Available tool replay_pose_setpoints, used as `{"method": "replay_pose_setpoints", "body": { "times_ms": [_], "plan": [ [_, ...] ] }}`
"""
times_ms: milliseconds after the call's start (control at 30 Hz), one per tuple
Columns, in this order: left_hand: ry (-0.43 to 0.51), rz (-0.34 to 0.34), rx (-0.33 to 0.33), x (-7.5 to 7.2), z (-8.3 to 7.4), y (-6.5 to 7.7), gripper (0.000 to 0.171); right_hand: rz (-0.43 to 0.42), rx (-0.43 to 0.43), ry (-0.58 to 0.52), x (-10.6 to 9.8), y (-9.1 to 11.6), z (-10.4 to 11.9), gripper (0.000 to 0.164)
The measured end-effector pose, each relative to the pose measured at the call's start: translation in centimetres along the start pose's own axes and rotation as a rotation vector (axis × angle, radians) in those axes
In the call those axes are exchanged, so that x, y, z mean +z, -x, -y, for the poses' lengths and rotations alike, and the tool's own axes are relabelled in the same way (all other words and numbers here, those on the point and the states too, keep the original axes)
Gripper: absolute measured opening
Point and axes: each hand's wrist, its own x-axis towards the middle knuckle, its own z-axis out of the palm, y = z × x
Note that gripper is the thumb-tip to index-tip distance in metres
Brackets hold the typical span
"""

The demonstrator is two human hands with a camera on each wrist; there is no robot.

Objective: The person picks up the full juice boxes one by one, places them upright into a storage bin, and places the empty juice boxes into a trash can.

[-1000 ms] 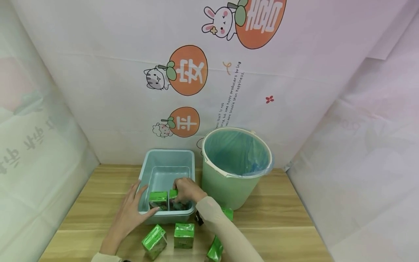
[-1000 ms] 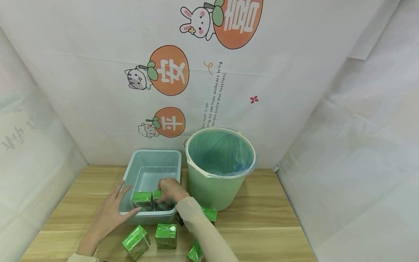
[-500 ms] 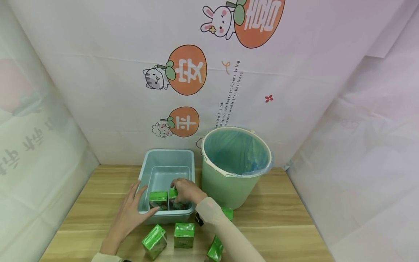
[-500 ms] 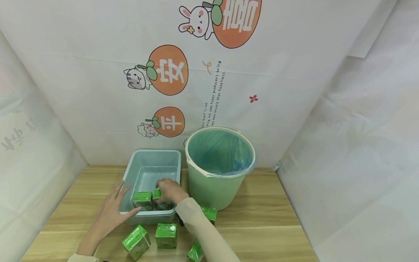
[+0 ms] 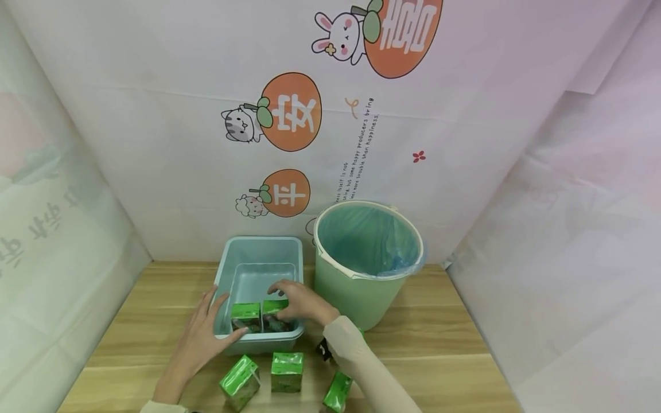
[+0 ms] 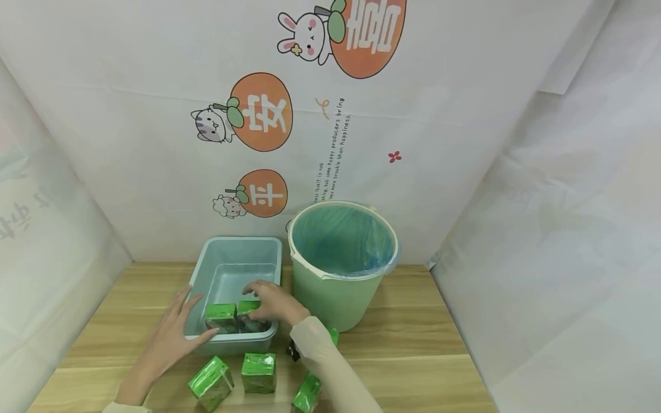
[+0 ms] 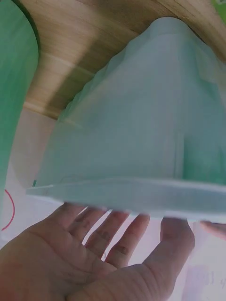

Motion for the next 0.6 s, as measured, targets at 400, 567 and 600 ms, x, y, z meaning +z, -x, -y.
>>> {"method": "replay_pose_setpoints", "body": {
  "times_ms": [400, 567, 600],
  "plan": [
    [0.001, -0.006, 0.022, 0.0, -0.2, 0.0, 0.09, -0.082, -0.047, -0.024, -1.2, 3.8, -0.3, 0.047],
    [-0.006, 0.013, 0.0, -0.1, -0.1, 0.1, 0.091, -0.122, -0.032, -0.033, -1.1, 5.5, -1.1, 0.048],
    [-0.008, 0.01, 0.001, -0.1, -0.1, 0.1, 0.091, -0.128, -0.033, -0.037, -1.1, 5.9, -1.3, 0.048]
  ]
}}
